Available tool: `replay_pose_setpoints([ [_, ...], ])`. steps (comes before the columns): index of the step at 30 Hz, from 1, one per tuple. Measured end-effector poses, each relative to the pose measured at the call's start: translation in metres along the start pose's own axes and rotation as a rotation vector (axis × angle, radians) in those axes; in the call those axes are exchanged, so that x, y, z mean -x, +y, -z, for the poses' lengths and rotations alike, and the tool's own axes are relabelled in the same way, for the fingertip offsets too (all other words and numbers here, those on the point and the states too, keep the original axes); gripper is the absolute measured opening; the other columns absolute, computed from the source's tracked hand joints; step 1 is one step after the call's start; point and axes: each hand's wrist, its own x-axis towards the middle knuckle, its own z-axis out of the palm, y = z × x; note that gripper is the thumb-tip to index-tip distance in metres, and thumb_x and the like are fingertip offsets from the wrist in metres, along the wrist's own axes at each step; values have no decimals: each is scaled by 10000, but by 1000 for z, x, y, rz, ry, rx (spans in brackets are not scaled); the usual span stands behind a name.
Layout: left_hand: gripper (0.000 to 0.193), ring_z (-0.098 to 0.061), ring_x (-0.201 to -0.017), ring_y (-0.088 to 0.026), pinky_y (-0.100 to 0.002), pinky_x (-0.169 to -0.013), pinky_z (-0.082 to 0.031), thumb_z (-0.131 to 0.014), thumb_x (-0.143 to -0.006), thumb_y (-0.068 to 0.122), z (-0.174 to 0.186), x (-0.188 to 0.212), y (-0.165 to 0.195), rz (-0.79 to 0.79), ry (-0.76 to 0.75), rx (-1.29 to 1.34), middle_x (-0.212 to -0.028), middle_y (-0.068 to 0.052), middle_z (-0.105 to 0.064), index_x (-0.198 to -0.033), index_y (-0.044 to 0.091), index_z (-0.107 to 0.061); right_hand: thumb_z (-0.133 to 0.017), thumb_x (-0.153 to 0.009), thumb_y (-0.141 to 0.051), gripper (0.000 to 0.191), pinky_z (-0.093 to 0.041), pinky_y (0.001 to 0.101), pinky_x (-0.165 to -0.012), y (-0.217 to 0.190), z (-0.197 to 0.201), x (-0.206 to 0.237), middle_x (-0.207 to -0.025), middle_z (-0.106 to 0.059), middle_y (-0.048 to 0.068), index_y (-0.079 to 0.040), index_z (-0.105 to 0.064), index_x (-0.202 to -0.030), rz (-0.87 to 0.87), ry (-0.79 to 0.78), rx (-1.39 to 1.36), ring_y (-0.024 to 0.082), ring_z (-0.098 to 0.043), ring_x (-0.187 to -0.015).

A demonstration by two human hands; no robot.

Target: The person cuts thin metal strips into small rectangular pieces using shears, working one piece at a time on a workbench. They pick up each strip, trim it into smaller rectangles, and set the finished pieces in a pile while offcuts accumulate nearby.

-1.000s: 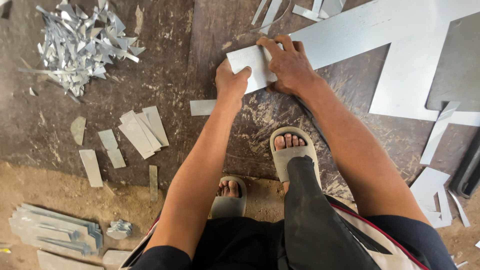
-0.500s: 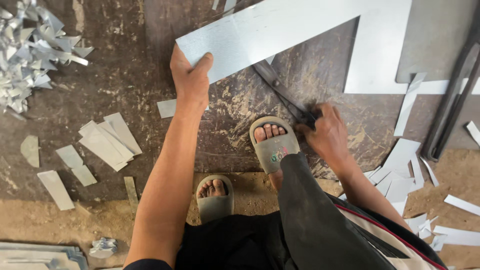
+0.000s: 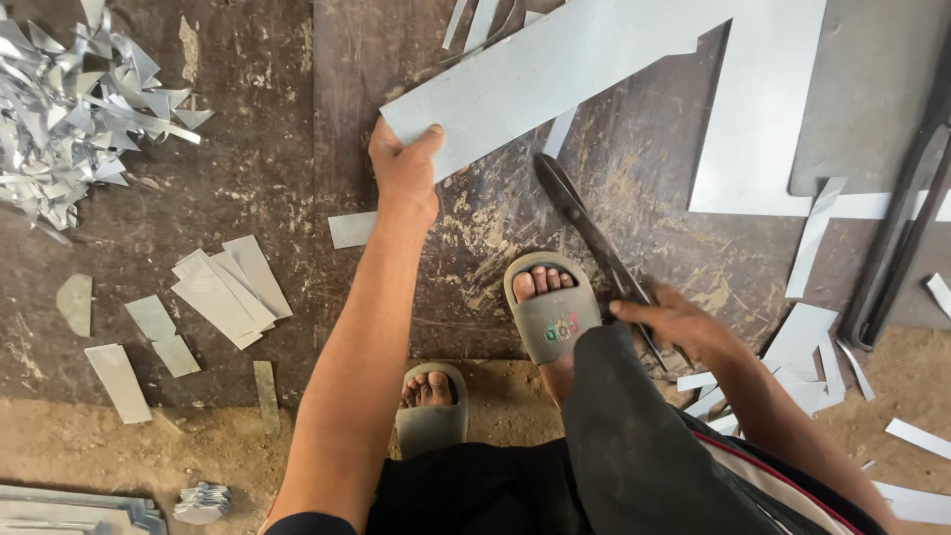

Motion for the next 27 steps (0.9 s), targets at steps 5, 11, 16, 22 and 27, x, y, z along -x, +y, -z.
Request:
replay_pose_setpoints([
  [5,388,-738,-898,-308,-456,-500,-626,-635,-906,-41,-5,-1,-7,23,3,-31,-1143,-189,-679,-1280,-3,-540,-385,-998,-607,731,-546,433,-802,5,1,7,-996,-771,183,22,-744,-1094,95,-241,122,305,-743,-906],
  [11,442,-731,-920,-319,-459,-532,-653,-624,-902,-65,-22,-2,-2,44,7,-17,-1179,-190,-664,-1322,3,-507,-428,-968,-618,688,-559,502,-898,-38,-3,7,-993,-769,172,-14,-715,-1132,130,-81,78,293,-765,-906],
  [16,447,-747,-962,-368,-470,-559,-656,-601,-917,-75,-25,1,-6,115,-1,-26,-1226,-222,-667,-1343,15,-501,-393,-1004,-646,716,-570,514,-855,-75,-2,-3,-885,-764,209,-12,-718,-1066,95,-22,239,301,-779,-872],
  [22,467,-736,-1066,-358,-470,-705,-692,-625,-947,-91,-24,-8,-24,74,-16,20,-1306,-240,-663,-1392,6,-521,-351,-965,-685,738,-556,520,-793,-87,0,1,-791,-684,138,-46,-711,-1057,134,-18,261,286,-722,-842],
  [27,457,-740,-975,-404,-519,-584,-657,-605,-920,-72,-29,-11,-27,129,-24,6,-1243,-234,-655,-1353,16,-489,-320,-976,-711,783,-541,533,-786,-83,4,-6,-769,-638,149,-13,-671,-1035,119,-19,330,282,-699,-850],
])
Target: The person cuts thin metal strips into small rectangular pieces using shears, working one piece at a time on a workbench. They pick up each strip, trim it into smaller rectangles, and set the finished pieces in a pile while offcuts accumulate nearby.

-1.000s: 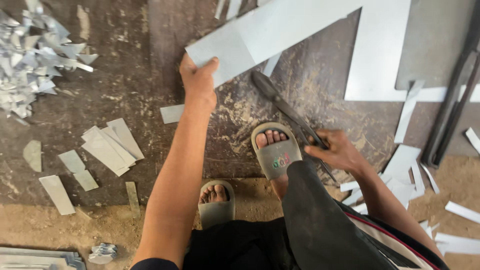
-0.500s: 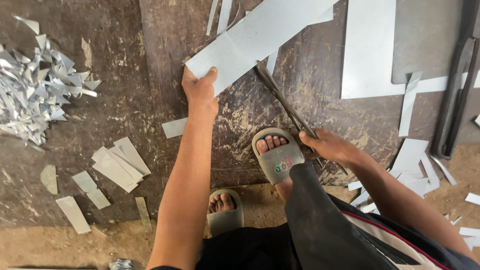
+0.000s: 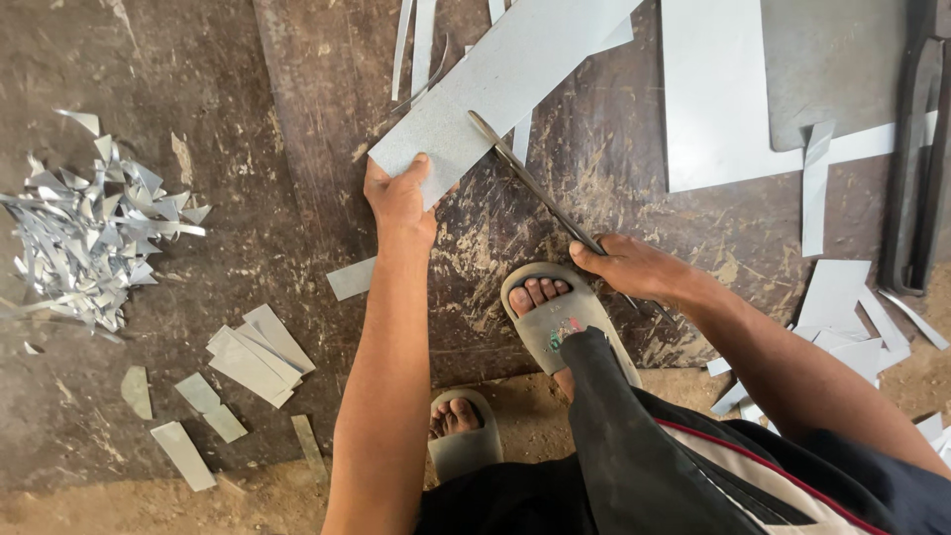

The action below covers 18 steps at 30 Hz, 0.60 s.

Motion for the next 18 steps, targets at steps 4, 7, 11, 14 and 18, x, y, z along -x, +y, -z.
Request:
replay_pose_setpoints([
  [4,464,-729,-991,-401,-516,-569,-656,-604,-923,-61,-7,4,7,-2,19,-19,-1245,-225,-659,-1363,32,-493,-285,-1022,-693,820,-536,460,-591,7,-4,-12,-665,-538,80,18,-671,-886,78,12,36,227,-612,-638],
  [7,477,-724,-999,-389,-518,-559,-662,-602,-912,-64,-11,7,10,6,50,-37,-1261,-213,-646,-1363,47,-493,-310,-1041,-646,774,-464,421,-442,13,-8,-18,-576,-454,30,2,-659,-803,126,55,57,183,-480,-485],
  [11,477,-730,-1001,-386,-536,-567,-672,-605,-905,-73,-13,8,11,-4,61,-49,-1265,-231,-642,-1354,45,-494,-343,-1051,-553,719,-372,398,-388,18,-16,-20,-501,-470,54,14,-658,-739,199,134,84,167,-435,-405],
  [14,463,-727,-1004,-381,-540,-585,-673,-606,-904,-82,-12,7,11,-1,52,-43,-1257,-237,-644,-1339,31,-496,-331,-1050,-518,663,-318,404,-393,16,-17,-21,-497,-437,34,-20,-654,-755,236,152,118,165,-362,-410],
  [18,438,-731,-1002,-383,-504,-597,-678,-605,-907,-82,-11,11,9,19,57,-41,-1233,-225,-658,-1325,19,-522,-301,-1048,-578,649,-371,346,-391,10,-10,-24,-551,-338,-49,-66,-633,-826,92,-34,0,107,-325,-428],
])
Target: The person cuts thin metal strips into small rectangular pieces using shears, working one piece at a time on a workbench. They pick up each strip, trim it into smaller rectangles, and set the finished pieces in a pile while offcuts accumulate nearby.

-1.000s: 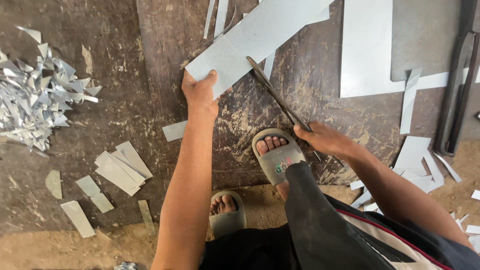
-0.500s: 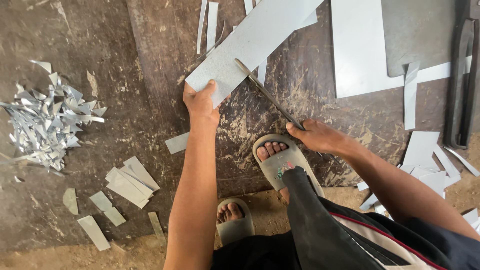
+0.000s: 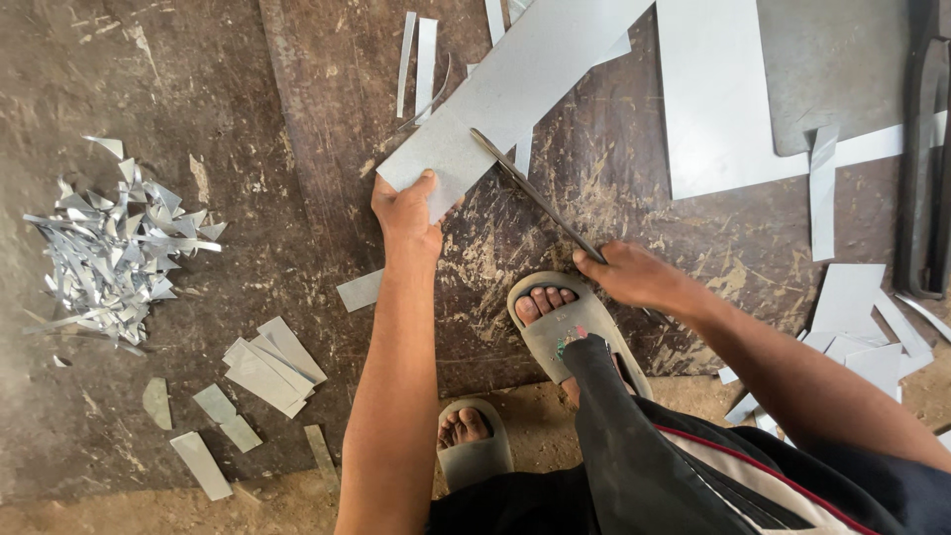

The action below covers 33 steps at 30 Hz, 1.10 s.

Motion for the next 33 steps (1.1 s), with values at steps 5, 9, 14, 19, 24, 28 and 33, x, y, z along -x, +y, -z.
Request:
replay_pose_setpoints([
  [5,407,-730,-975,-417,-505,-551,-640,-601,-924,-78,2,18,-8,33,-63,61,-1198,-228,-675,-1315,14,-532,-305,-1085,-587,686,-371,329,-382,-2,1,-3,-571,-330,-41,-35,-636,-847,59,33,1,82,-307,-429],
  [9,430,-718,-1004,-417,-517,-572,-651,-611,-908,-69,4,19,-9,60,-8,29,-1214,-220,-664,-1318,35,-532,-318,-1056,-498,493,-275,376,-341,-2,-12,-7,-524,-351,-42,-123,-581,-875,171,172,168,117,-272,-398],
  [14,424,-705,-1032,-413,-546,-609,-660,-599,-918,-51,5,20,-9,78,-22,53,-1241,-200,-633,-1311,73,-500,-360,-1077,-470,562,-292,375,-322,-6,-7,-6,-481,-383,-9,-84,-582,-734,153,146,62,124,-340,-368],
  [19,376,-711,-1012,-391,-542,-627,-659,-626,-915,-60,3,42,-15,114,-8,92,-1212,-210,-668,-1270,51,-566,-396,-1088,-526,644,-388,366,-352,-20,11,2,-465,-369,-35,-75,-569,-662,81,88,-37,102,-404,-368],
  [24,354,-696,-1017,-324,-506,-707,-631,-659,-871,-48,6,44,-11,162,42,58,-1170,-153,-680,-1195,78,-590,-469,-1047,-486,636,-359,413,-347,-30,2,18,-398,-369,-10,-47,-558,-595,308,474,178,157,-388,-313],
  [28,327,-721,-1100,-252,-387,-959,-615,-699,-843,-41,39,37,14,5,62,-184,-1168,-115,-737,-1150,51,-636,-517,-1000,-562,642,-374,392,-361,-21,5,46,-482,-468,33,-24,-617,-664,242,435,384,161,-405,-377],
  [33,254,-699,-945,-210,-364,-850,-601,-742,-883,-3,95,11,69,-242,184,-548,-1073,-125,-702,-1079,34,-584,-726,-891,-477,534,-469,376,-433,-24,37,60,-800,-633,126,12,-652,-1095,336,616,378,239,-580,-578],
])
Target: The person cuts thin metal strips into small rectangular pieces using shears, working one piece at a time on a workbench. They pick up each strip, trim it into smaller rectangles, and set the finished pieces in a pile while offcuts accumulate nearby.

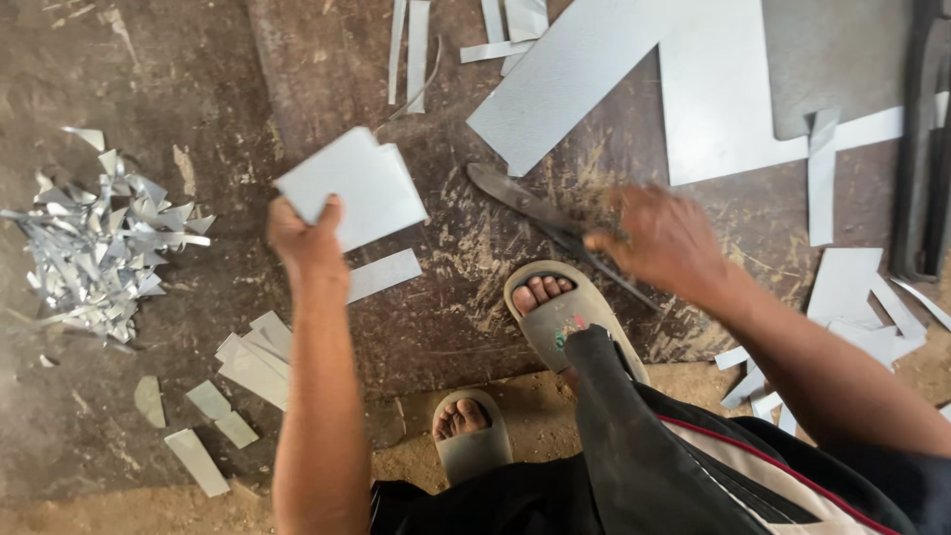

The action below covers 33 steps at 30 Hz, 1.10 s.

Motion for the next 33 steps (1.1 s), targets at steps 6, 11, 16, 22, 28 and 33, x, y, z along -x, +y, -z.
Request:
replay_pose_setpoints([
  [6,302,-687,-970,-272,-451,-792,-552,-776,-964,69,17,-14,7,-484,86,-449,-1102,-125,-658,-1180,-22,-585,-902,-746,-291,335,-300,493,-1205,1,44,-124,-1636,-425,116,-20,-751,-621,219,172,221,322,-317,-1520],
  [11,264,-539,-853,-286,-495,-640,-478,-775,-929,132,26,-8,10,-605,212,-609,-968,-122,-519,-986,-10,-560,-956,-583,-420,387,-279,518,-1202,3,72,-164,-1569,-443,84,-103,-800,-741,281,118,455,298,-311,-1482],
  [16,226,-450,-733,-121,-333,-636,-389,-639,-1127,166,30,5,27,-606,155,-150,-842,19,-472,-947,118,-512,-840,-834,-473,415,-413,441,-1149,6,97,-172,-1354,-618,79,-94,-763,-987,184,33,313,273,-520,-1322],
  [22,153,-441,-645,-77,-247,-526,-403,-641,-1028,116,-29,39,35,-201,-280,240,-776,49,-498,-919,122,-534,-785,-962,-450,379,-536,486,-815,-17,98,-172,-833,-705,109,-79,-731,-905,318,159,-14,274,-676,-796],
  [28,60,-393,-744,-50,-238,-642,-356,-631,-1064,83,-39,55,-5,-136,-258,259,-852,49,-477,-1099,37,-618,-795,-970,-354,364,-554,412,-709,-59,30,-163,-779,-717,169,-14,-710,-871,278,65,-345,225,-695,-718],
  [33,150,-551,-847,-67,-259,-746,-487,-607,-1005,64,-44,61,-25,7,-253,260,-966,3,-618,-1154,43,-615,-798,-994,-312,374,-527,493,-888,-79,-1,-157,-1156,-696,178,5,-686,-828,440,205,-340,320,-654,-1041],
])
